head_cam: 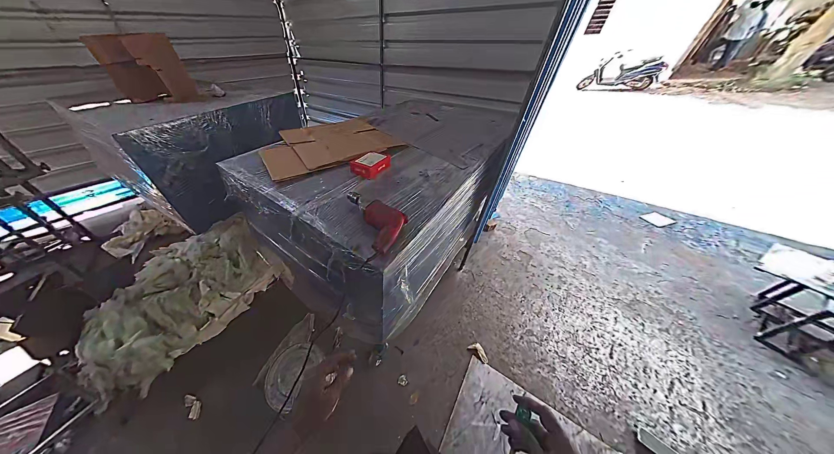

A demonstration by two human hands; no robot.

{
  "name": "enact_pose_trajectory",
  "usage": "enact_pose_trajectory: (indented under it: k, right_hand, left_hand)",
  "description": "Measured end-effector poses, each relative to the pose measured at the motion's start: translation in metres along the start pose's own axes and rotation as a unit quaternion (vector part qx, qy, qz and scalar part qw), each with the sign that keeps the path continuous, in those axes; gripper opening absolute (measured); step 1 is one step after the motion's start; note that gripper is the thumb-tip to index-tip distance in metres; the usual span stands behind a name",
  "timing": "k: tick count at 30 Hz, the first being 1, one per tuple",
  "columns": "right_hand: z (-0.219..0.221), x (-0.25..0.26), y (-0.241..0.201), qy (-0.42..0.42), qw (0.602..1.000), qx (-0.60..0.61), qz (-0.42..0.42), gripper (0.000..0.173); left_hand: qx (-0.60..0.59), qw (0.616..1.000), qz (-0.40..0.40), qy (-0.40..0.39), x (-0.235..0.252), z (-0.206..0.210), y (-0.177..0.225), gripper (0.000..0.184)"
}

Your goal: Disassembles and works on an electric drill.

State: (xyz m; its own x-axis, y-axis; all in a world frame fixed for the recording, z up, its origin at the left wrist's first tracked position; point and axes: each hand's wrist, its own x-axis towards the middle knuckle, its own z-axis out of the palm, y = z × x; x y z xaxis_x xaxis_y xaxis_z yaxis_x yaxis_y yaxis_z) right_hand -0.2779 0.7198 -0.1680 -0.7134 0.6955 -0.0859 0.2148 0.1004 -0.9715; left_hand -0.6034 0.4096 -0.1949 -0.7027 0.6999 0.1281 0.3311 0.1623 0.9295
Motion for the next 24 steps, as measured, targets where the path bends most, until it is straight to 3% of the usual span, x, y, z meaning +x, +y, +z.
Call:
enact_pose_trajectory:
  k: [5,8,13,18,24]
  right_hand:
    - [0.015,0.149,-0.137,-0.044,0.973,0.064,-0.219,0.042]
    - [0.025,0.240,-0.199,-0.096,0.934,0.068,-0.338,0.043]
    - [0.063,0.371,-0.276,-0.151,0.891,0.043,-0.427,0.047]
    - [0.112,0.453,-0.313,-0.183,0.851,0.034,-0.491,0.049]
    - [0.144,0.497,-0.309,-0.211,0.852,0.007,-0.479,0.049]
  left_hand:
    - [0.026,0.986,0.167,-0.006,0.150,-0.021,0.079,0.031]
    - [0.012,0.978,0.208,-0.009,0.221,-0.023,0.113,0.031]
    - [0.046,0.973,0.224,-0.029,0.330,-0.016,0.145,0.037]
    - [0.040,0.977,0.205,-0.044,0.407,-0.008,0.151,0.028]
    - [-0.011,0.981,0.191,-0.008,0.445,-0.007,0.116,0.015]
